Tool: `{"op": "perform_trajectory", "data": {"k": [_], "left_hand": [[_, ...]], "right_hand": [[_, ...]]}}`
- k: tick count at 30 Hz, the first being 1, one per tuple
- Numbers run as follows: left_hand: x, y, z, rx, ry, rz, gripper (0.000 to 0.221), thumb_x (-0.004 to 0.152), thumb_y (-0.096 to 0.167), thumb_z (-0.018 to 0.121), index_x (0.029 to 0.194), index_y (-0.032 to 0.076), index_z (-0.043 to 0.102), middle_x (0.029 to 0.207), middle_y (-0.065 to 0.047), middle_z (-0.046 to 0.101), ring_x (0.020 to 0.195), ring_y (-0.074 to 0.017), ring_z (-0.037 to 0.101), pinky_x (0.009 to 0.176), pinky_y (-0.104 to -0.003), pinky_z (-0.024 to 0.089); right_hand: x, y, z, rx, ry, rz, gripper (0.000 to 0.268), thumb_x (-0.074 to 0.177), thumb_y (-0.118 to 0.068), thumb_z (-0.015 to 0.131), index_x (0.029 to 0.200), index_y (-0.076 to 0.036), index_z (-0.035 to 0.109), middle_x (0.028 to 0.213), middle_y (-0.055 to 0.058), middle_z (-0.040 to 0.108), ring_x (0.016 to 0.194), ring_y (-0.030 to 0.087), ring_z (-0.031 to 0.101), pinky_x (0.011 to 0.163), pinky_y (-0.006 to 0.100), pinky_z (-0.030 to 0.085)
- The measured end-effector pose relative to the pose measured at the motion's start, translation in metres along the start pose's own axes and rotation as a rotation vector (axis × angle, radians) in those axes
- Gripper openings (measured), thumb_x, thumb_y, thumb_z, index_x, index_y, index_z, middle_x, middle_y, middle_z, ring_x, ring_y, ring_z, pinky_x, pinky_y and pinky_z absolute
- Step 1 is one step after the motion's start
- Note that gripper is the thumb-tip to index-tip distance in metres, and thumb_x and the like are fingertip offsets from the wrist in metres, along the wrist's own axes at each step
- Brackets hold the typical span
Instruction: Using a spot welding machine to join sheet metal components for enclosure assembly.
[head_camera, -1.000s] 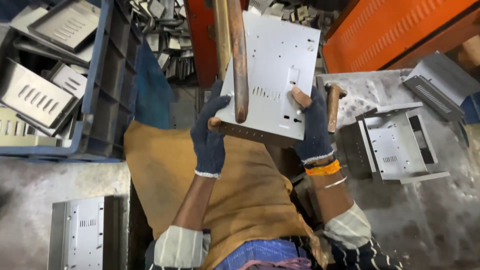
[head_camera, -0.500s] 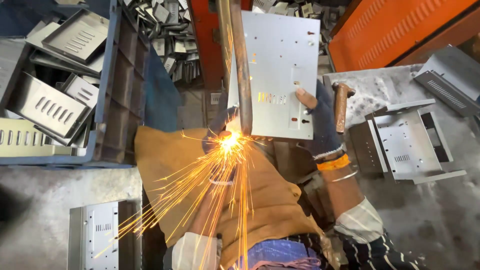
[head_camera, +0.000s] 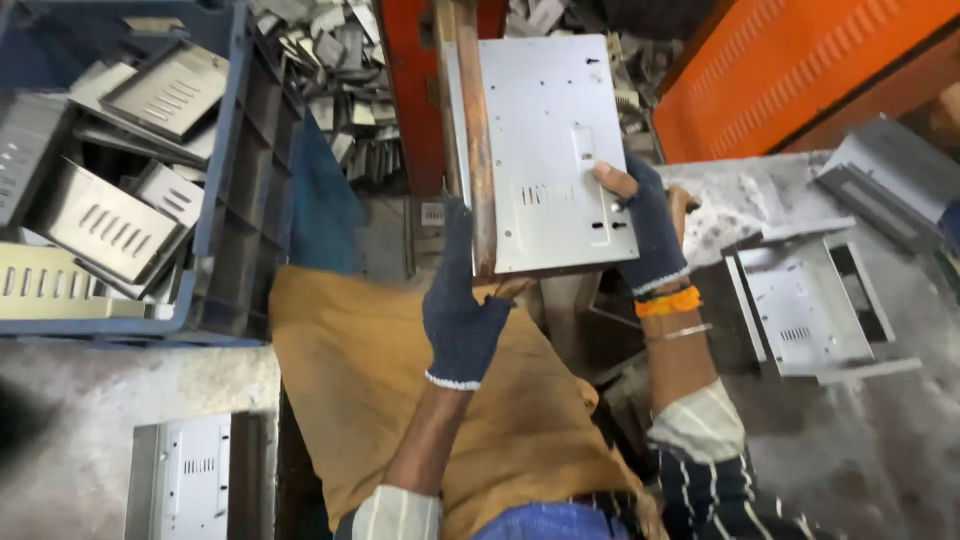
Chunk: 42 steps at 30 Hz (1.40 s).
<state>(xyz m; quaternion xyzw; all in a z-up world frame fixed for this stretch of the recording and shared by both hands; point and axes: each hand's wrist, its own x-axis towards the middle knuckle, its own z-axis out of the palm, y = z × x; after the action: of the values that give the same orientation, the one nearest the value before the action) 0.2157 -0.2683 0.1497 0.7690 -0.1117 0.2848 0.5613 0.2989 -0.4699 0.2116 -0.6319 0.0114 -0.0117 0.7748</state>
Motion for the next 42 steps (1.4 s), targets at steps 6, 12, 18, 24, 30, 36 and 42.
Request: {"op": "perform_trajectory", "data": {"k": [6, 12, 18, 24, 30, 36, 42], "left_hand": [[0.004, -0.017, -0.017, -0.121, -0.07, -0.439, 0.098, 0.075, 0.012, 0.091, 0.159, 0.011, 0.041, 0.139, -0.01, 0.071, 0.11, -0.0175, 0.076, 0.09, -0.031, 0.062], [0.001, -0.051, -0.032, -0.251, -0.029, -0.112, 0.091, 0.079, -0.005, 0.084, 0.158, 0.007, 0.041, 0.147, -0.017, 0.061, 0.124, -0.0211, 0.066, 0.093, -0.033, 0.061], [0.009, -0.036, -0.056, -0.271, -0.121, -0.351, 0.086, 0.079, -0.002, 0.083, 0.155, 0.009, 0.044, 0.125, -0.009, 0.075, 0.098, -0.0123, 0.072, 0.075, -0.029, 0.062], [0.006, -0.054, -0.086, -0.149, -0.087, -0.126, 0.075, 0.086, 0.002, 0.083, 0.153, 0.006, 0.049, 0.123, -0.01, 0.073, 0.1, -0.0153, 0.071, 0.079, -0.031, 0.06], [0.003, -0.068, -0.114, -0.092, -0.058, -0.217, 0.063, 0.086, 0.003, 0.08, 0.145, 0.005, 0.057, 0.111, -0.008, 0.077, 0.095, -0.0139, 0.074, 0.073, -0.029, 0.058], [0.011, -0.044, -0.101, 0.099, -0.031, -0.085, 0.063, 0.082, 0.004, 0.085, 0.141, 0.003, 0.061, 0.119, -0.014, 0.075, 0.103, -0.024, 0.073, 0.083, -0.033, 0.059], [0.011, -0.002, -0.034, 0.279, -0.045, 0.16, 0.084, 0.07, 0.019, 0.094, 0.142, 0.001, 0.055, 0.136, -0.019, 0.065, 0.123, -0.0382, 0.064, 0.104, -0.043, 0.052]], "right_hand": [[0.002, 0.015, 0.008, -0.051, 0.012, -0.079, 0.053, 0.09, -0.025, 0.071, 0.132, 0.004, 0.062, 0.112, 0.008, 0.069, 0.096, 0.015, 0.066, 0.084, 0.03, 0.054], [0.002, 0.021, 0.022, 0.047, -0.074, -0.031, 0.058, 0.09, -0.026, 0.067, 0.139, 0.003, 0.059, 0.115, 0.007, 0.07, 0.095, 0.014, 0.068, 0.082, 0.029, 0.056], [0.006, 0.043, 0.033, 0.131, -0.093, 0.001, 0.049, 0.095, -0.02, 0.069, 0.135, 0.007, 0.061, 0.111, 0.01, 0.069, 0.091, 0.016, 0.067, 0.078, 0.03, 0.055], [-0.002, 0.045, 0.063, 0.044, -0.055, -0.101, 0.051, 0.093, -0.022, 0.069, 0.137, 0.004, 0.062, 0.117, 0.007, 0.071, 0.098, 0.012, 0.067, 0.082, 0.026, 0.056], [0.039, 0.124, 0.052, -0.037, -0.029, -0.15, 0.057, 0.089, -0.032, 0.063, 0.139, -0.005, 0.059, 0.116, 0.0, 0.072, 0.093, 0.008, 0.066, 0.067, 0.022, 0.051], [0.011, 0.07, 0.058, -0.004, -0.073, -0.126, 0.052, 0.096, -0.032, 0.067, 0.136, 0.001, 0.064, 0.116, 0.005, 0.071, 0.099, 0.011, 0.066, 0.076, 0.024, 0.05], [-0.002, 0.011, -0.002, 0.02, -0.021, -0.005, 0.051, 0.089, -0.029, 0.068, 0.131, 0.0, 0.063, 0.11, 0.005, 0.069, 0.097, 0.013, 0.067, 0.083, 0.028, 0.055]]}}
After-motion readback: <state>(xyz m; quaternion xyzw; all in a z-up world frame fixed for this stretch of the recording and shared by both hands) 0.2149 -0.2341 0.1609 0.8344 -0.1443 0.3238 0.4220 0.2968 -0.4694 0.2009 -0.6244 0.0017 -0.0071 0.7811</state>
